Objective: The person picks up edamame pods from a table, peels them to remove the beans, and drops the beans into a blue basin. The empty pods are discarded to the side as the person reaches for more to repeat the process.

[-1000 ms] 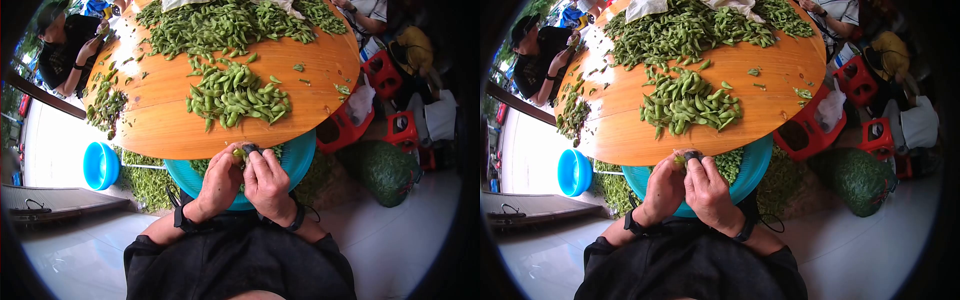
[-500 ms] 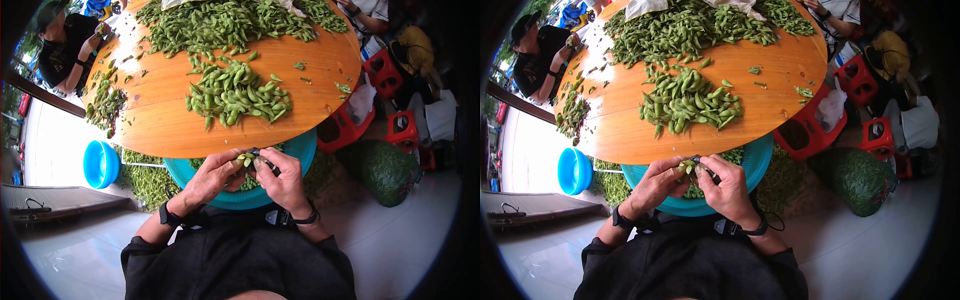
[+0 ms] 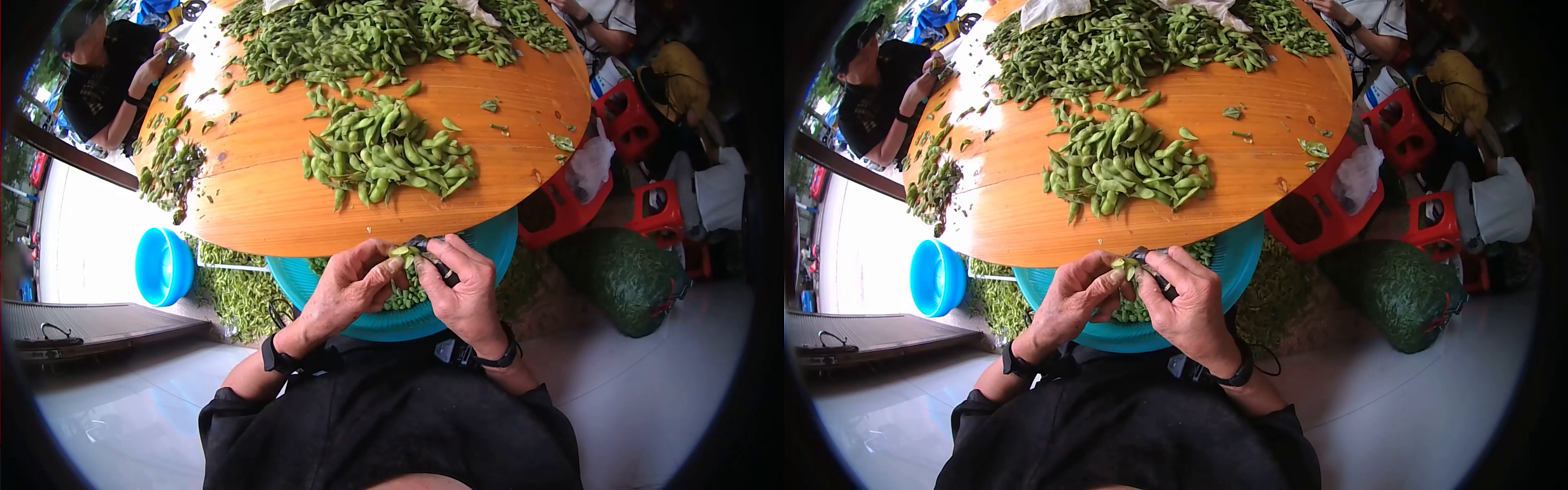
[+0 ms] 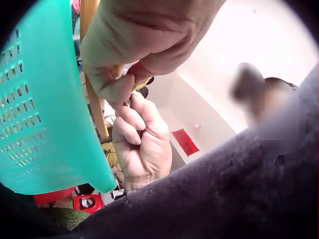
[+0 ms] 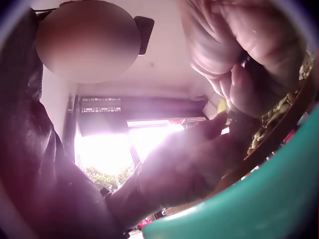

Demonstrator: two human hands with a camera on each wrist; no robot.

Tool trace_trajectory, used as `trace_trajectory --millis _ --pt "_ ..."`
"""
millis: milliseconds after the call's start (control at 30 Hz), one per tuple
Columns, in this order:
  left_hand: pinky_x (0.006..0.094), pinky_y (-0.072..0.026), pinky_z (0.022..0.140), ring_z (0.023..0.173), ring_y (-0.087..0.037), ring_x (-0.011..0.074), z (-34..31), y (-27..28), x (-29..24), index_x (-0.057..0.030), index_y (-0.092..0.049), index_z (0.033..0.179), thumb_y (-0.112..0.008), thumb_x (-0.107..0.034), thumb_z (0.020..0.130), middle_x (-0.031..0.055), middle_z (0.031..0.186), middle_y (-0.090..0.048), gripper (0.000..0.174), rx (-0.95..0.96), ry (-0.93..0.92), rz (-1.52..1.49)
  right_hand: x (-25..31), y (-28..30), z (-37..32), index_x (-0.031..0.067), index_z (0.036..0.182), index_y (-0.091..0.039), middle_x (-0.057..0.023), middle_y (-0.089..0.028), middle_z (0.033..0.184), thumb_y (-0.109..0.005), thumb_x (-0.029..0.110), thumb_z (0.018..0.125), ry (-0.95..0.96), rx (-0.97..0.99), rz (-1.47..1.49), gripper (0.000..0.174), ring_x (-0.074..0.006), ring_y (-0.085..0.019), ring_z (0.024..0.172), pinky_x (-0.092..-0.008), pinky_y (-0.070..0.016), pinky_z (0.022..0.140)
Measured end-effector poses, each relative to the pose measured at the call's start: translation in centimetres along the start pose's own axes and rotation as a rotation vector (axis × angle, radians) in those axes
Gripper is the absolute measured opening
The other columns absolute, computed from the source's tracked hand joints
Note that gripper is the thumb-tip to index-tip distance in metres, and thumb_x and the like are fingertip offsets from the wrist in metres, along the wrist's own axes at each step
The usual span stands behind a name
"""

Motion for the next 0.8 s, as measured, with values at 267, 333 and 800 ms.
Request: trace_trajectory --millis 267,333,800 --pt "0.0208 -0.0346 0.049 0.056 -0.046 0.0043 0.5 -0.6 0.7 -0.0024 -0.056 0.111 -0.057 -0.022 0.103 0.0014 0.083 -0.061 0.021 -0.014 -0.145 -0.072 0.7 -0.3 -0.1 -0.0006 0.099 -0.067 -0.0109 -0.064 0.084 -0.072 -0.004 0.078 0.071 -0.03 -0.075 0.022 -0.0267 -0.066 0.071 -0.0337 -0.0525 0.063" --pt "0.0213 -0.0347 0.049 0.056 -0.046 0.0047 0.4 -0.6 0.5 -0.0021 -0.057 0.108 -0.058 -0.023 0.102 0.0006 0.08 -0.06 0.022 -0.045 -0.149 -0.12 0.4 -0.1 -0.2 -0.0004 0.099 -0.066 -0.0108 -0.063 0.084 -0.072 -0.004 0.077 0.049 -0.019 -0.042 0.023 -0.0269 -0.066 0.071 -0.0339 -0.0525 0.063" --pt "0.0205 -0.034 0.054 0.062 -0.041 0.0029 0.2 -0.7 0.7 -0.0024 -0.058 0.09 -0.061 -0.028 0.101 -0.0056 0.068 -0.049 0.028 -0.103 -0.197 0.28 -0.2 -0.6 -0.6 -0.0007 0.101 -0.068 -0.0063 -0.063 0.077 -0.069 -0.003 0.082 0.029 -0.036 0.03 0.019 -0.0181 -0.064 0.063 -0.0274 -0.049 0.056"
Point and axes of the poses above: each hand's wrist, its own z-axis towards the middle knuckle, its own y-axis out of the back of the hand, x = y × z, the point moved 4 cm from there along z, towards the middle knuckle
